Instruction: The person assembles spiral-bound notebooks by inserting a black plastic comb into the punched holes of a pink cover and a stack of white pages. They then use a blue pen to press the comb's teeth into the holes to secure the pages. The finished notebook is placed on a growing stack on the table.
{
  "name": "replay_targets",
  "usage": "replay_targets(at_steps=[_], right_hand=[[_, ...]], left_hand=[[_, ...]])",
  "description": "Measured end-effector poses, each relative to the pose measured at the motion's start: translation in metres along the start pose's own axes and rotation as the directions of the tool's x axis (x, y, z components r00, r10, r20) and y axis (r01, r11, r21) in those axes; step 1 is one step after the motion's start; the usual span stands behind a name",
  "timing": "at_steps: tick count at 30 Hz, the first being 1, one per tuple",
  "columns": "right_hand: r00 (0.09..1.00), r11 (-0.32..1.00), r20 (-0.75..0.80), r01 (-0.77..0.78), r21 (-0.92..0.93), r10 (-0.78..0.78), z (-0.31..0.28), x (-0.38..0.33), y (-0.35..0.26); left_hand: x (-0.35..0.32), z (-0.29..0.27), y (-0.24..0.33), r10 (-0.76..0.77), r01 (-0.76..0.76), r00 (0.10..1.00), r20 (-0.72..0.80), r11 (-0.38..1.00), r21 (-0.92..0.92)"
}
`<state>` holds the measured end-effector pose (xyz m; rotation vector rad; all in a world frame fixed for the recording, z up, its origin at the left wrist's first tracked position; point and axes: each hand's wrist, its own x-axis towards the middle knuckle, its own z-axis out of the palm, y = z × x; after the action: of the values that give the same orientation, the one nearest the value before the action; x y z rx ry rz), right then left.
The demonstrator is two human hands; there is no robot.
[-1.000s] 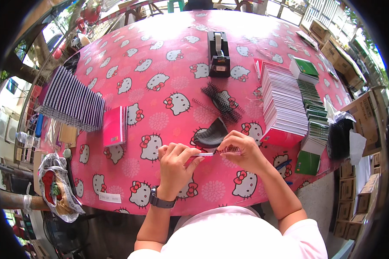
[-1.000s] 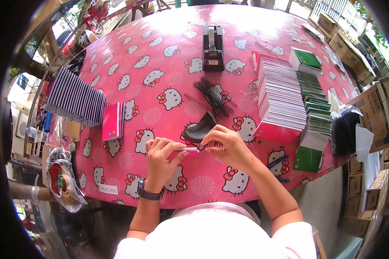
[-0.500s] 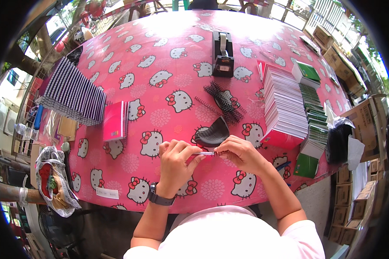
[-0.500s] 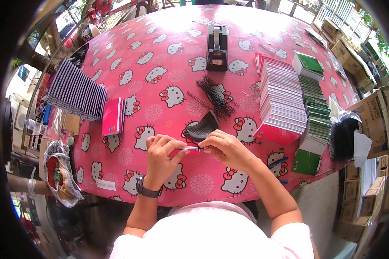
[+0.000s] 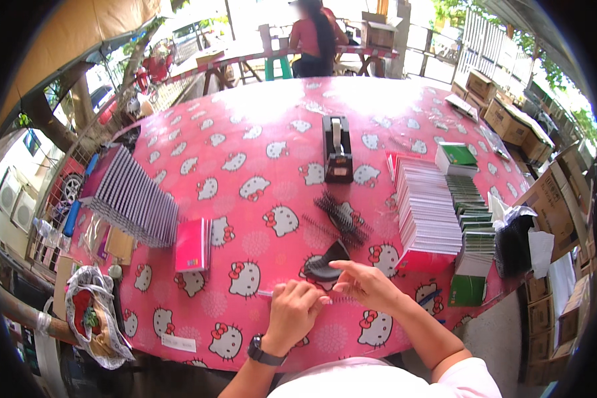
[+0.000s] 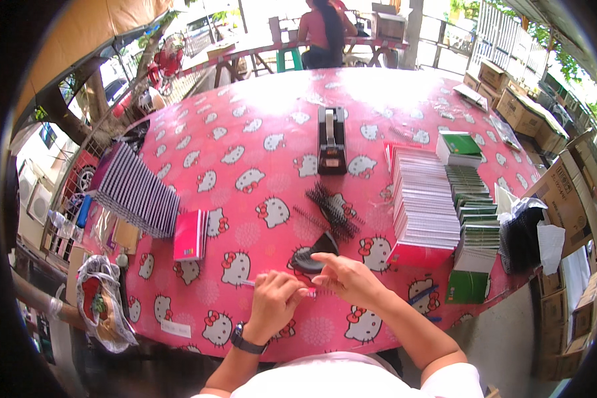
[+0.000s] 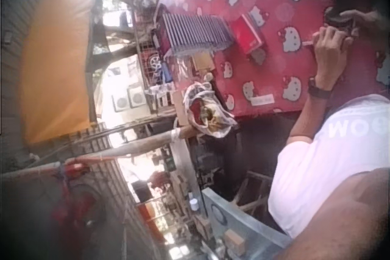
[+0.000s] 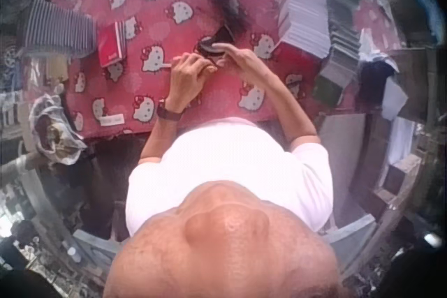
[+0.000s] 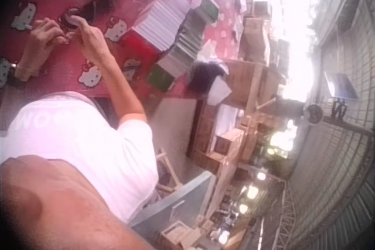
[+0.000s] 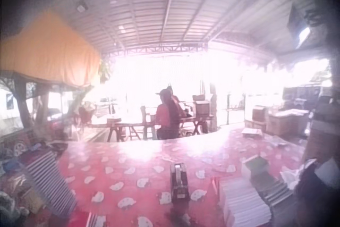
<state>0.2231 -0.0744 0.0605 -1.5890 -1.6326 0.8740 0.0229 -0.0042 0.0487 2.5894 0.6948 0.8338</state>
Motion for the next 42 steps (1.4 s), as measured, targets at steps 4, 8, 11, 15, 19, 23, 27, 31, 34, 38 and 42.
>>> replay_targets(at_steps=[4, 8, 11, 15, 19, 23, 27, 31, 34, 38, 42], right_hand=[[0.954, 0.892, -0.246, 0.047, -0.451, -0.174, 0.006, 0.018, 0.022], [0.982, 0.814, -0.165, -0.022, -0.580, -0.091, 0.026, 0.025, 0.024], [0.971, 0.787, -0.213, -0.043, -0.616, -0.113, 0.035, 0.027, 0.028], [0.943, 0.792, -0.278, -0.026, -0.610, -0.183, 0.043, 0.030, 0.033], [0.932, 0.849, -0.298, 0.018, -0.529, -0.206, 0.037, 0.031, 0.036], [0.975, 0.991, -0.175, 0.127, -0.052, -0.134, 0.004, 0.013, 0.019], [0.993, 0.993, 0.033, 0.113, 0.014, -0.114, 0.011, -0.005, 0.031], [0.981, 0.766, 0.184, -0.073, 0.639, -0.060, 0.033, -0.011, 0.041], [0.967, 0.669, 0.249, -0.149, 0.728, -0.055, 0.036, -0.015, 0.044], [0.954, 0.599, 0.283, -0.174, 0.782, -0.093, 0.034, -0.013, 0.046], [0.943, 0.520, 0.325, -0.242, 0.819, -0.075, 0.040, -0.017, 0.052]], left_hand=[[0.003, -0.004, 0.008, 0.025, -0.025, 1.000, -0.008, 0.999, -0.035], [-0.002, 0.001, 0.003, 0.047, -0.048, 0.999, 0.027, 0.999, 0.016], [-0.005, 0.002, 0.003, 0.031, -0.031, 0.999, 0.015, 0.999, -0.015], [-0.006, 0.003, 0.001, 0.028, -0.027, 0.999, 0.033, 1.000, -0.010], [-0.005, 0.005, -0.002, 0.067, -0.066, 0.998, -0.018, 0.995, 0.070], [-0.012, -0.013, -0.011, 0.014, -0.010, 0.999, -0.029, 0.992, 0.125], [-0.016, -0.007, -0.016, 0.028, -0.025, 0.999, -0.036, 0.997, 0.078], [-0.013, -0.002, -0.016, 0.055, -0.050, 0.996, -0.067, 0.996, 0.071], [-0.011, -0.004, -0.014, 0.054, -0.051, 0.995, -0.079, 0.998, 0.043], [-0.015, -0.004, -0.015, 0.059, -0.057, 0.996, -0.068, 0.998, 0.038], [-0.017, -0.002, -0.012, 0.078, -0.076, 0.996, -0.046, 0.996, 0.054]])
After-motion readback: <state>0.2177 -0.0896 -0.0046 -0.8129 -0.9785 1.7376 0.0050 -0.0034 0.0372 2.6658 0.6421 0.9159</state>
